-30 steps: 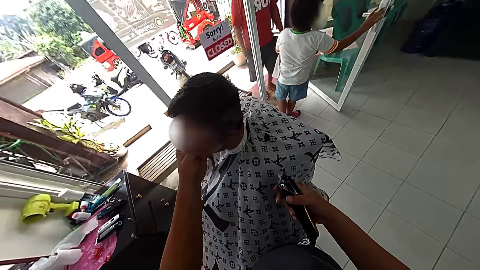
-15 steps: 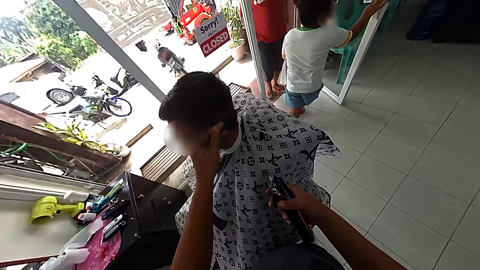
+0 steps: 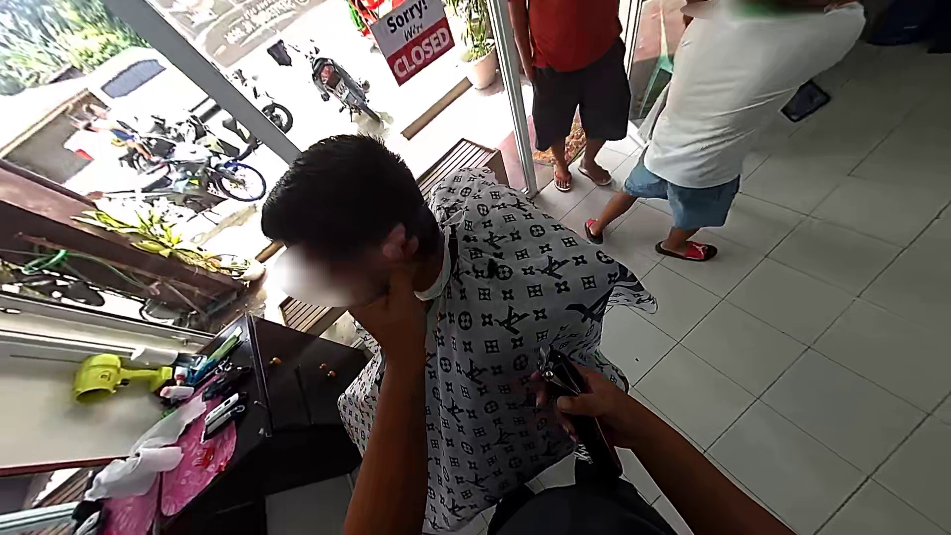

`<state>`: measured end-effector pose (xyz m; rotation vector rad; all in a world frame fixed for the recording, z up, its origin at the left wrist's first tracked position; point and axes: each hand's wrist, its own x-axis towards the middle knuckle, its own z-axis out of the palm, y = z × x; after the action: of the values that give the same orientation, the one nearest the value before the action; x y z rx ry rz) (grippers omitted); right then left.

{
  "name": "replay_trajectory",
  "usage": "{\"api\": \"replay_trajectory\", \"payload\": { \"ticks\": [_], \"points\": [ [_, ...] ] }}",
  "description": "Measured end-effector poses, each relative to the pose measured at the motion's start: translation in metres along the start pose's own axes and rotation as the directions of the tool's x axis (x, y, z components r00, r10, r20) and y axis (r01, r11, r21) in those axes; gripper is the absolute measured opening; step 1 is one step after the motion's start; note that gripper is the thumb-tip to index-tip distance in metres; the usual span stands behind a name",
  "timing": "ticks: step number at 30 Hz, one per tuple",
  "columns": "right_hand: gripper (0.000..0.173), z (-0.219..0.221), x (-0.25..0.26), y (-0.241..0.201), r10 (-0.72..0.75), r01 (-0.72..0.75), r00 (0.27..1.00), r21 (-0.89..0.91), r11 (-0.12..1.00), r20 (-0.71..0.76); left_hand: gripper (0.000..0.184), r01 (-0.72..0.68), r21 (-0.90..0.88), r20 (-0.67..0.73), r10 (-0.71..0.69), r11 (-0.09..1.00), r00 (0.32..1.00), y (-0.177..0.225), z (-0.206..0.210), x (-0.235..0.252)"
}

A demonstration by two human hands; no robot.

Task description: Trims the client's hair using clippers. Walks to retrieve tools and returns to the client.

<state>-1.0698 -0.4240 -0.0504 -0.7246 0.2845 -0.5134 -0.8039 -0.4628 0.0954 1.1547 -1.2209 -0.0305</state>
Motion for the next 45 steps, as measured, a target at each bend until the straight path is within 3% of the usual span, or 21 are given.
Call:
{"api": "replay_trajectory", "payload": {
  "ticks": [2, 4, 6, 8, 10, 13, 16, 18, 20, 22, 27, 29, 32, 36, 39, 42, 45],
  "points": [
    [0.061, -0.005, -0.006, -0.006, 0.004, -0.005, 1.0, -0.023, 1.0, -0.026, 0.026, 0.057, 0.073, -0.009, -0.056, 0.996, 0.998, -0.006, 0.002, -0.003],
    [0.062, -0.014, -0.011, -0.012, -0.015, 0.011, 0.997, -0.052, 0.999, -0.077, 0.024, 0.084, 0.179, 0.092, -0.102, 0.98, 0.991, -0.014, -0.001, -0.012],
    [0.064, -0.026, -0.019, -0.013, -0.046, 0.035, 0.983, -0.067, 0.997, -0.177, 0.021, 0.11, 0.168, 0.152, -0.136, 0.98, 0.979, -0.005, -0.014, -0.009],
    [0.065, -0.037, -0.028, -0.014, -0.099, 0.068, 0.929, -0.099, 0.993, -0.357, 0.021, 0.177, 0.053, 0.123, -0.183, 0.983, 0.975, 0.012, -0.036, 0.009],
    [0.066, -0.044, -0.038, -0.017, -0.154, 0.053, 0.847, -0.206, 0.977, -0.51, 0.021, 0.243, 0.094, 0.142, -0.255, 0.965, 0.957, 0.02, -0.055, 0.026],
    [0.071, -0.049, -0.052, -0.019, -0.247, 0.12, 0.802, -0.258, 0.959, -0.544, 0.02, 0.282, 0.159, 0.353, -0.321, 0.946, 0.879, 0.014, -0.079, 0.041],
    [0.074, -0.033, -0.068, -0.018, -0.213, 0.178, 0.802, -0.117, 0.977, -0.558, 0.018, 0.306, 0.132, 0.372, -0.333, 0.943, 0.867, 0.015, -0.096, 0.046],
    [0.071, -0.024, -0.07, -0.018, -0.197, 0.145, 0.812, -0.138, 0.98, -0.55, 0.015, 0.344, 0.09, 0.404, -0.35, 0.935, 0.845, 0.018, -0.1, 0.053],
    [0.063, -0.014, -0.067, -0.016, -0.183, 0.074, 0.834, -0.224, 0.972, -0.521, 0.008, 0.378, -0.05, 0.422, -0.323, 0.925, 0.847, 0.018, -0.101, 0.065],
    [0.065, -0.002, -0.061, -0.016, -0.161, 0.043, 0.865, -0.249, 0.967, -0.475, 0.009, 0.399, -0.086, 0.381, -0.339, 0.913, 0.86, 0.019, -0.103, 0.076],
    [0.056, 0.0, -0.039, -0.043, -0.173, 0.169, 0.952, -0.039, 0.985, -0.254, 0.017, 0.587, 0.027, 0.256, -0.574, 0.809, 0.778, 0.012, -0.151, 0.073],
    [0.053, -0.009, -0.02, -0.06, -0.196, 0.189, 0.974, -0.072, 0.979, -0.118, 0.011, 0.593, -0.054, 0.225, -0.569, 0.803, 0.791, 0.016, -0.15, 0.062],
    [0.056, -0.017, 0.02, -0.092, -0.206, 0.221, 0.972, -0.14, 0.965, 0.114, 0.007, 0.527, -0.277, 0.15, -0.505, 0.804, 0.85, 0.027, -0.115, 0.055],
    [0.043, -0.031, 0.078, -0.129, -0.213, 0.232, 0.889, 0.004, 0.973, 0.406, 0.012, 0.497, -0.039, 0.106, -0.491, 0.867, 0.865, 0.04, -0.081, 0.048],
    [0.05, -0.045, 0.114, -0.159, -0.239, 0.333, 0.853, -0.133, 0.933, 0.464, 0.008, 0.433, -0.112, 0.014, -0.434, 0.895, 0.901, 0.049, -0.045, 0.038],
    [0.06, -0.053, 0.141, -0.183, -0.164, 0.316, 0.881, -0.294, 0.902, 0.444, 0.019, 0.377, 0.138, -0.099, -0.366, 0.916, 0.925, 0.045, -0.011, 0.029],
    [0.068, -0.054, 0.163, -0.195, -0.033, 0.233, 0.884, -0.378, 0.896, 0.466, 0.006, 0.442, -0.02, -0.197, -0.437, 0.897, 0.878, 0.049, 0.016, 0.024]
  ]
}}
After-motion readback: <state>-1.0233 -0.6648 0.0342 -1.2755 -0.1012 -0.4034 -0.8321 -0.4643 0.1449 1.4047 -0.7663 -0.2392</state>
